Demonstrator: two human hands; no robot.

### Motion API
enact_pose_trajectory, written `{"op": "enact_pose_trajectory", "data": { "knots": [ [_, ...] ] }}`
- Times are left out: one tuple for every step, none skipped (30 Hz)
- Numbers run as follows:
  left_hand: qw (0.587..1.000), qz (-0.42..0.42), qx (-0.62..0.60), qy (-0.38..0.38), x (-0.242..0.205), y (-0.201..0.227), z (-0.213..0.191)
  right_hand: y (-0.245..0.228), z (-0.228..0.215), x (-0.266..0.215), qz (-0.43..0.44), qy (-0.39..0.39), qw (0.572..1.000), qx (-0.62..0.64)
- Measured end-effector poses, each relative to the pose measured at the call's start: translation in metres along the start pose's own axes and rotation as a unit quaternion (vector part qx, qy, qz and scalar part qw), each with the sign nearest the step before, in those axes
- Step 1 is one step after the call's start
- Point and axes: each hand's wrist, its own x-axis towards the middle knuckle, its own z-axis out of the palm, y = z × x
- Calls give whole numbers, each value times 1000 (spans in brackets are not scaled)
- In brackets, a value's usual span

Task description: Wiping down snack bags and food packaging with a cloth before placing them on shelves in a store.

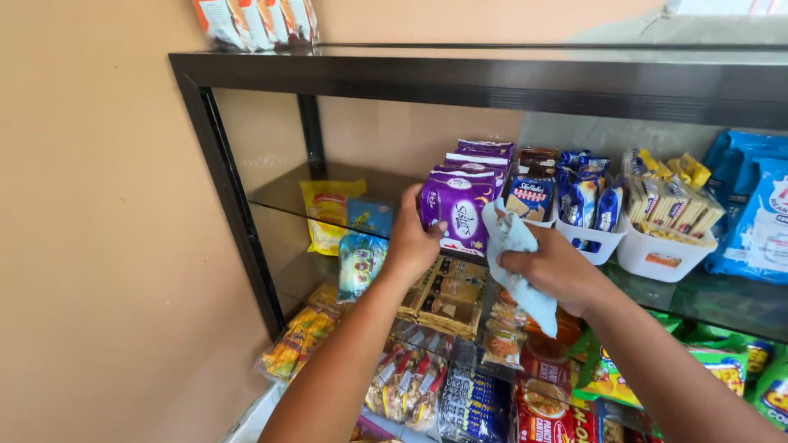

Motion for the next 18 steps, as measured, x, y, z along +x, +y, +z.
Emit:
{"op": "enact_pose_trajectory", "data": {
  "knots": [
    [1000,0,-2,-4,5,-2,0,-4,1,-2,2,4,1000,0],
    [1000,17,12,-5,6,-5,2,-4,2,-7,34,9,999,7],
    [999,34,25,-5,6,-9,5,-4,3,-13,66,14,998,13],
    [999,33,22,-11,7,-11,7,-1,1,-17,70,19,997,14],
    [999,47,12,-17,8,-13,8,1,0,-21,55,27,997,-48],
    [998,58,3,-16,9,-15,7,2,0,-23,38,28,993,-112],
    [998,56,0,-15,10,-13,6,6,0,-21,40,27,992,-115],
    [998,58,-12,-29,6,-12,4,12,3,-22,-55,2,991,-118],
    [997,60,-25,-42,2,-11,2,19,6,-25,-149,-25,981,-119],
    [997,54,-26,-44,-1,-13,3,19,10,-23,-144,-25,982,-119],
    [997,58,-16,-51,-4,-13,4,19,13,-22,-51,-8,989,-138],
    [996,66,-5,-55,-4,-12,4,17,15,-19,37,9,987,-158],
    [996,64,-5,-55,-6,-13,4,19,16,-19,38,7,987,-158],
    [997,53,6,-53,-7,-13,4,21,16,-19,26,6,990,-136],
    [998,43,17,-52,-7,-12,4,23,16,-19,14,5,993,-114],
    [997,46,17,-53,-5,-12,3,16,16,-26,12,8,993,-113],
    [998,35,14,-51,-3,-12,2,9,16,-32,29,18,992,-119],
    [998,20,11,-51,-4,-13,3,4,16,-41,49,28,991,-125]
  ]
}}
